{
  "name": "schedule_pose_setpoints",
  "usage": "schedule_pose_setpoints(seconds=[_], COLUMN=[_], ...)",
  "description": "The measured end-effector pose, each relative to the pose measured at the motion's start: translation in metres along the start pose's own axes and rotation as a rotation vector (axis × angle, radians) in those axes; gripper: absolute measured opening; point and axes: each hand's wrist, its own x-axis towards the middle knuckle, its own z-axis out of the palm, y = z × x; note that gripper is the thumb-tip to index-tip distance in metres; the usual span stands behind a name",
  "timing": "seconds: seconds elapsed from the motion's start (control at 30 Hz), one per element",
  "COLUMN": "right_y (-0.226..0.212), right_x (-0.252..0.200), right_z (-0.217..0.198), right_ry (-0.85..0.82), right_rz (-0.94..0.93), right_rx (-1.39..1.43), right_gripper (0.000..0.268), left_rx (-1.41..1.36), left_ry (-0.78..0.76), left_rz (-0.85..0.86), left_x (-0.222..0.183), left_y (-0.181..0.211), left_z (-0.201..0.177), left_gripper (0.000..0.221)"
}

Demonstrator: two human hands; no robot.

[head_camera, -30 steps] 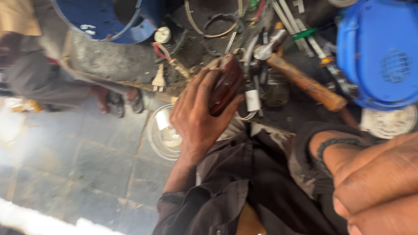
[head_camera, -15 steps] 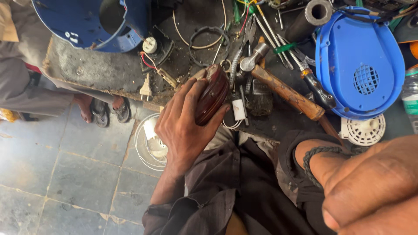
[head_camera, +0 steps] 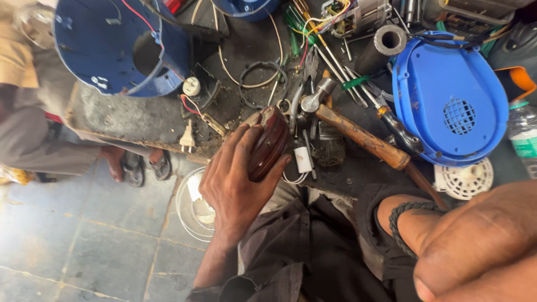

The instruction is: The person disassembles a circular maroon electrical component, removes a brass fitting, and uses a screwdriver to adjust internal wiring and screws. The component is handled repeatedly and reassembled with visible tool use.

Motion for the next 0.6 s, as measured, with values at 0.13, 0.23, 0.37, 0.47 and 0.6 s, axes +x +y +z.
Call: schedule_pose_setpoints(seconds=[0.13, 0.23, 0.37, 0.47, 0.6], right_y=[-0.006, -0.019, -0.022, -0.017, -0.014], right_x=[0.002, 0.001, 0.002, 0.008, 0.012], right_z=[-0.001, 0.004, 0.014, 0.014, 0.012], right_ry=[-0.004, 0.023, 0.017, -0.012, -0.014], right_rz=[0.000, 0.077, 0.116, 0.093, 0.069], right_rx=[-0.031, -0.026, 0.006, 0.002, 0.007], right_gripper=[0.020, 0.019, 0.018, 0.017, 0.016], left_rx=[-0.001, -0.009, 0.005, 0.007, 0.005], left_ry=[-0.007, -0.005, -0.020, -0.013, -0.032], left_rz=[0.011, 0.000, -0.005, 0.003, -0.008], left_x=[0.005, -0.001, -0.007, -0.004, -0.005], left_y=[0.000, -0.001, -0.004, -0.001, 0.000], left_z=[0.001, 0.002, 0.003, 0.004, 0.004], left_gripper=[0.064, 0.064, 0.064, 0.064, 0.063])
